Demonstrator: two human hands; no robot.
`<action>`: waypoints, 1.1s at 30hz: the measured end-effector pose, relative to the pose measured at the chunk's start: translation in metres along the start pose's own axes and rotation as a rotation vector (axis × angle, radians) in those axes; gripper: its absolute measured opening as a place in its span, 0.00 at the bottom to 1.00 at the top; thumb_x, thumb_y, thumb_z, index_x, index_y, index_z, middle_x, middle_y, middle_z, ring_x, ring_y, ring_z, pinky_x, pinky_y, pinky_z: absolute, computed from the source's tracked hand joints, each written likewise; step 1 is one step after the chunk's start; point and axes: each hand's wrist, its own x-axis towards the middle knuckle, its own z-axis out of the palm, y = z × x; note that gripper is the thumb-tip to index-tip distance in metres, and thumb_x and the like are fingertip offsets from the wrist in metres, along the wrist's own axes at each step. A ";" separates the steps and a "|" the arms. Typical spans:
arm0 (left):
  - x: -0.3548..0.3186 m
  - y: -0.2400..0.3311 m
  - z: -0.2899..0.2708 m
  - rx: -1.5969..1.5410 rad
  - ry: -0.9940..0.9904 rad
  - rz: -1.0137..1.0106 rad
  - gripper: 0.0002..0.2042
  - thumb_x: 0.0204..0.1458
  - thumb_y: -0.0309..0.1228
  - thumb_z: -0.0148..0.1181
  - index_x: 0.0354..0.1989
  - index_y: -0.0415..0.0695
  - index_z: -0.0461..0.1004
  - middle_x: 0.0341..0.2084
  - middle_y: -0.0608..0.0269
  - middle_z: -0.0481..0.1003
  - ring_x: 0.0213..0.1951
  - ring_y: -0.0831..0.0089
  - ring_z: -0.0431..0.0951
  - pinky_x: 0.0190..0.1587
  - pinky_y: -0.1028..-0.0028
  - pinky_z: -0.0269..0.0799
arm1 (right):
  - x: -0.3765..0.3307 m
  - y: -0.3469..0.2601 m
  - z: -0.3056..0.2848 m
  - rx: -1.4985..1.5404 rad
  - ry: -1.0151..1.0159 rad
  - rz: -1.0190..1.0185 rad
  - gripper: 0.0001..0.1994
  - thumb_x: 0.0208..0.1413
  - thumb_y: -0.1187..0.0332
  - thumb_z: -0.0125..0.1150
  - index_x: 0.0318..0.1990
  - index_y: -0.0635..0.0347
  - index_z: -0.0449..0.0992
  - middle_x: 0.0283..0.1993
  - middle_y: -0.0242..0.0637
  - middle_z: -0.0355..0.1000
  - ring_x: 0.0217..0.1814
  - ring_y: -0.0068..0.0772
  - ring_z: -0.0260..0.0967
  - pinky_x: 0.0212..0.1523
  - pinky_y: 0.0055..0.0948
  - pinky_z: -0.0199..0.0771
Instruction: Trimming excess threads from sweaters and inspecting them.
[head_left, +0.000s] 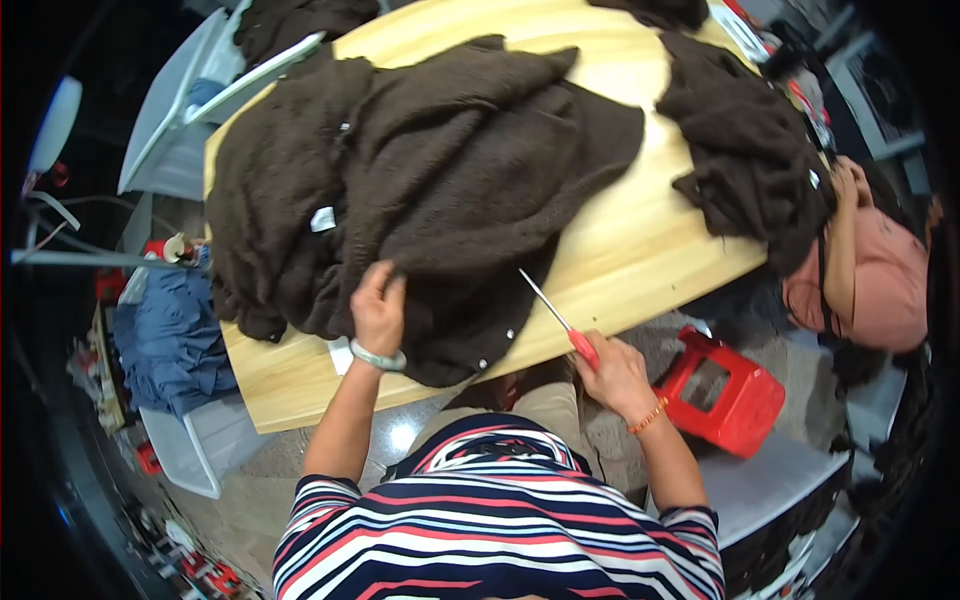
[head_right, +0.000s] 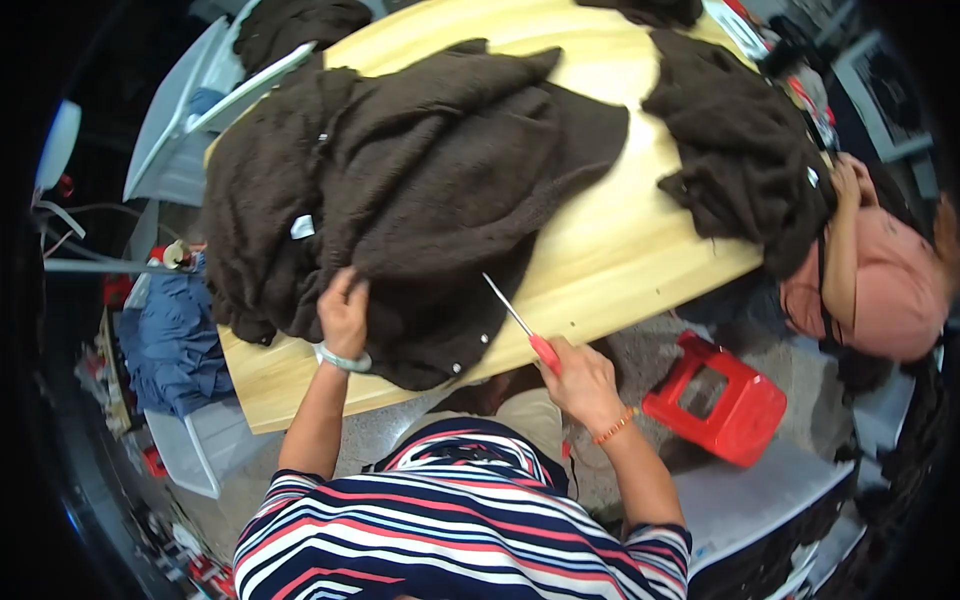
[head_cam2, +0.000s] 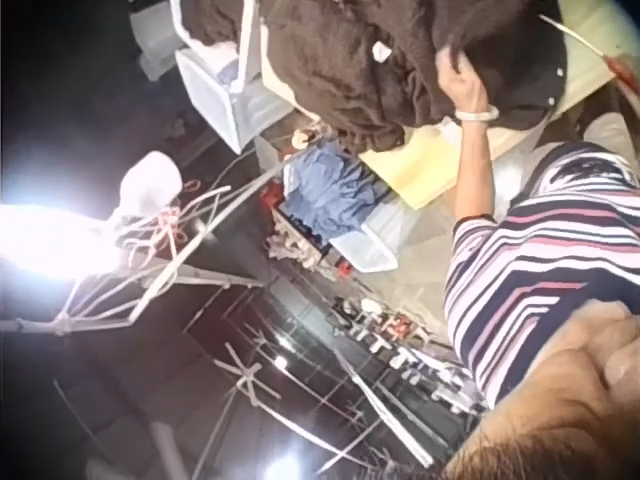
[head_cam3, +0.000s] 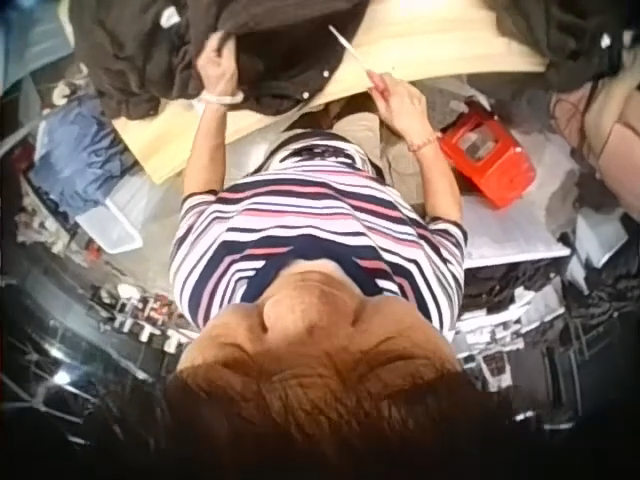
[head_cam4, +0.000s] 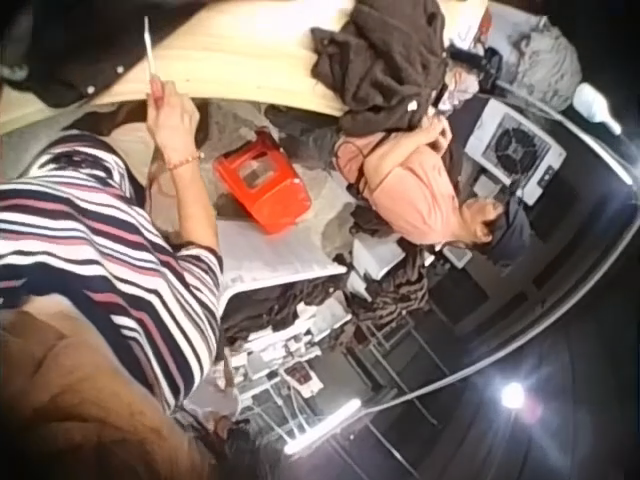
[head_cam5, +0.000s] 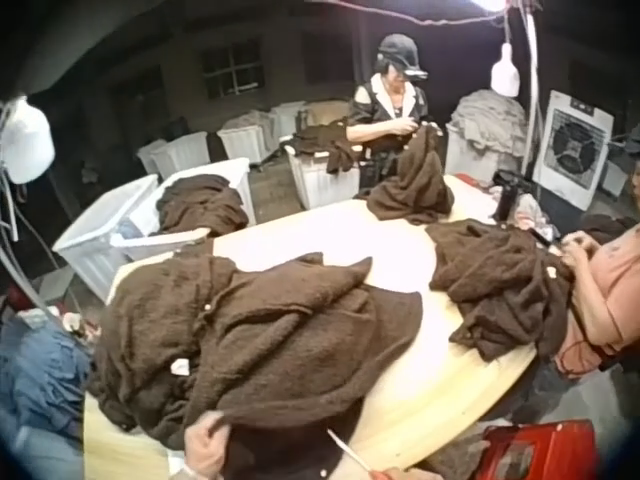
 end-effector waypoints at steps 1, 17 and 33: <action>0.018 -0.005 -0.012 0.082 0.134 0.046 0.11 0.52 0.21 0.57 0.44 0.36 0.77 0.38 0.55 0.78 0.42 0.61 0.78 0.49 0.72 0.70 | -0.003 0.002 -0.001 -0.022 -0.045 0.016 0.13 0.53 0.61 0.61 0.44 0.54 0.74 0.30 0.51 0.74 0.36 0.55 0.73 0.37 0.49 0.72; 0.069 -0.039 -0.013 0.385 0.128 -0.008 0.10 0.42 0.24 0.60 0.35 0.36 0.79 0.41 0.49 0.74 0.45 0.56 0.74 0.51 0.67 0.70 | 0.046 -0.014 -0.017 -0.055 -0.293 -0.279 0.09 0.52 0.65 0.60 0.40 0.56 0.73 0.27 0.49 0.74 0.34 0.53 0.74 0.36 0.47 0.74; 0.064 -0.055 -0.015 0.190 0.269 -0.261 0.12 0.42 0.23 0.60 0.37 0.40 0.81 0.35 0.55 0.77 0.40 0.62 0.77 0.47 0.70 0.71 | 0.093 0.005 -0.038 -0.106 -0.458 -0.463 0.12 0.55 0.59 0.59 0.42 0.55 0.73 0.29 0.48 0.75 0.36 0.52 0.74 0.39 0.47 0.73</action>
